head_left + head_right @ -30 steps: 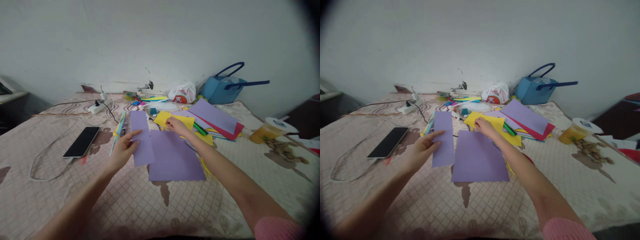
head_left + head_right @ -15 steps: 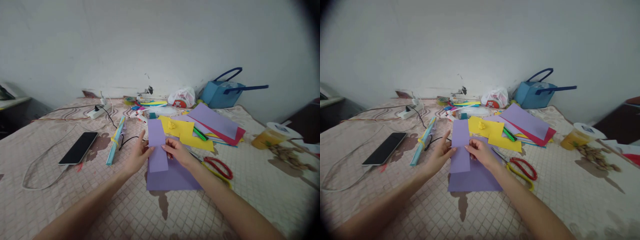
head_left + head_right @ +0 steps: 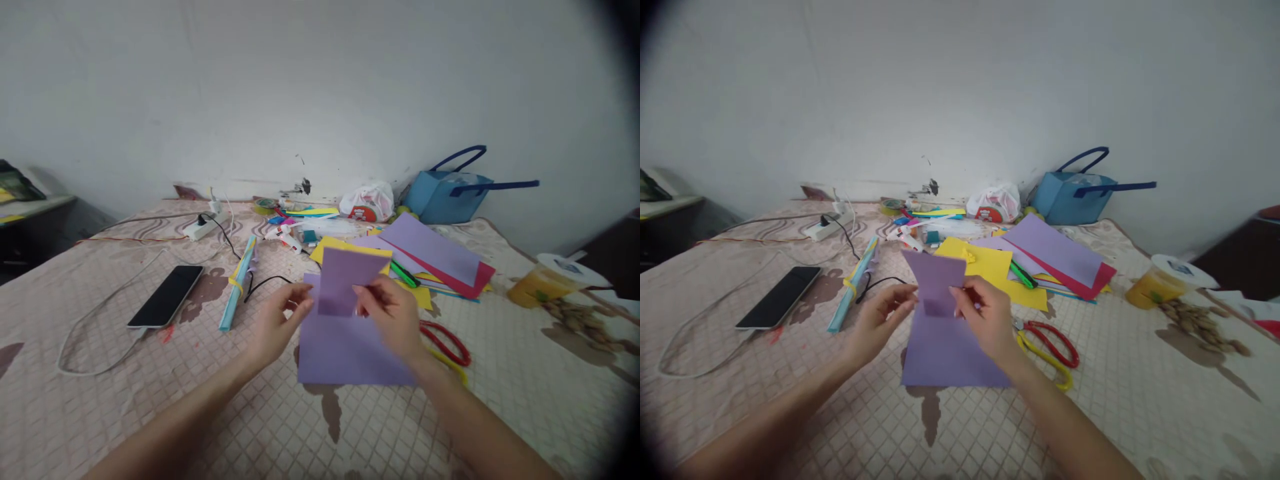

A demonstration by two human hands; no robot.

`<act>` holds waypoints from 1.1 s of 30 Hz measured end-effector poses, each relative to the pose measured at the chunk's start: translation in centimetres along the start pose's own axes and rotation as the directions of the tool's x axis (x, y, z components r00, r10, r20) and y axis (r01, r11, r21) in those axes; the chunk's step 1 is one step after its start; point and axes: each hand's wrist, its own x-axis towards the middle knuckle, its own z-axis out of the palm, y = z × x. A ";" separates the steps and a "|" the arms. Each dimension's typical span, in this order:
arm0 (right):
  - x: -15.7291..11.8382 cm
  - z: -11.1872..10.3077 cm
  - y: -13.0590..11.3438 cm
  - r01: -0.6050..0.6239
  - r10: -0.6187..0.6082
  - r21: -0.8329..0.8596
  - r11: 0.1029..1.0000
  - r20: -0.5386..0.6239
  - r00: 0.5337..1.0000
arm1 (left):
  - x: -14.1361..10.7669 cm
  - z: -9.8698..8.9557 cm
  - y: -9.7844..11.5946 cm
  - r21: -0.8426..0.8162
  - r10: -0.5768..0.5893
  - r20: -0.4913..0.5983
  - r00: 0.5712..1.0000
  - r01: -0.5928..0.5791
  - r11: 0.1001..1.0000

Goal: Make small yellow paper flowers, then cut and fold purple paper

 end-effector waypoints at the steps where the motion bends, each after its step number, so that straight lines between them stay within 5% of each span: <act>1: -0.4 -0.5 -0.1 0.110 -0.111 -0.092 0.990 -0.003 0.994 | -0.1 -0.1 0.1 -0.055 -0.056 -0.003 0.998 0.056 0.997; 4: -2.0 -1.3 1.3 0.419 -0.389 -0.249 0.873 0.162 0.907 | -0.6 0.2 -0.1 -0.313 -0.298 0.268 0.916 0.375 0.873; 6: -3.2 -1.4 3.0 0.513 -0.448 -0.292 0.807 0.262 0.854 | -1.1 0.7 -0.6 -0.370 -0.389 0.451 0.803 0.565 0.738; 8: -4.2 -1.3 4.5 0.532 -0.436 -0.327 0.781 0.323 0.840 | -1.4 1.2 -1.2 -0.347 -0.411 0.513 0.754 0.620 0.704; 13: -5.3 -1.1 5.9 0.559 -0.397 -0.386 0.734 0.425 0.814 | -1.3 1.7 -3.3 -0.282 -0.298 0.455 0.839 0.453 0.846; 17: -6.0 -0.7 5.9 0.638 -0.395 -0.397 0.660 0.540 0.743 | -1.0 1.7 -4.7 -0.198 -0.224 0.426 0.876 0.332 0.922; 20: -6.3 -0.2 5.8 0.692 -0.416 -0.367 0.622 0.594 0.689 | -0.9 1.5 -4.8 -0.093 -0.166 0.398 0.902 0.220 0.971; 24: -6.3 0.3 5.6 0.687 -0.379 -0.366 0.628 0.627 0.681 | -1.6 0.2 -3.5 0.199 -0.011 0.250 0.968 -0.040 0.979; 29: -6.3 0.4 5.7 0.678 -0.377 -0.375 0.633 0.615 0.692 | -5.3 -1.1 -2.0 0.403 0.126 0.424 0.897 -0.312 0.861; 33: -6.5 0.5 5.6 0.689 -0.391 -0.373 0.621 0.615 0.685 | -7.4 -0.4 -2.1 0.503 0.170 0.445 0.879 -0.403 0.765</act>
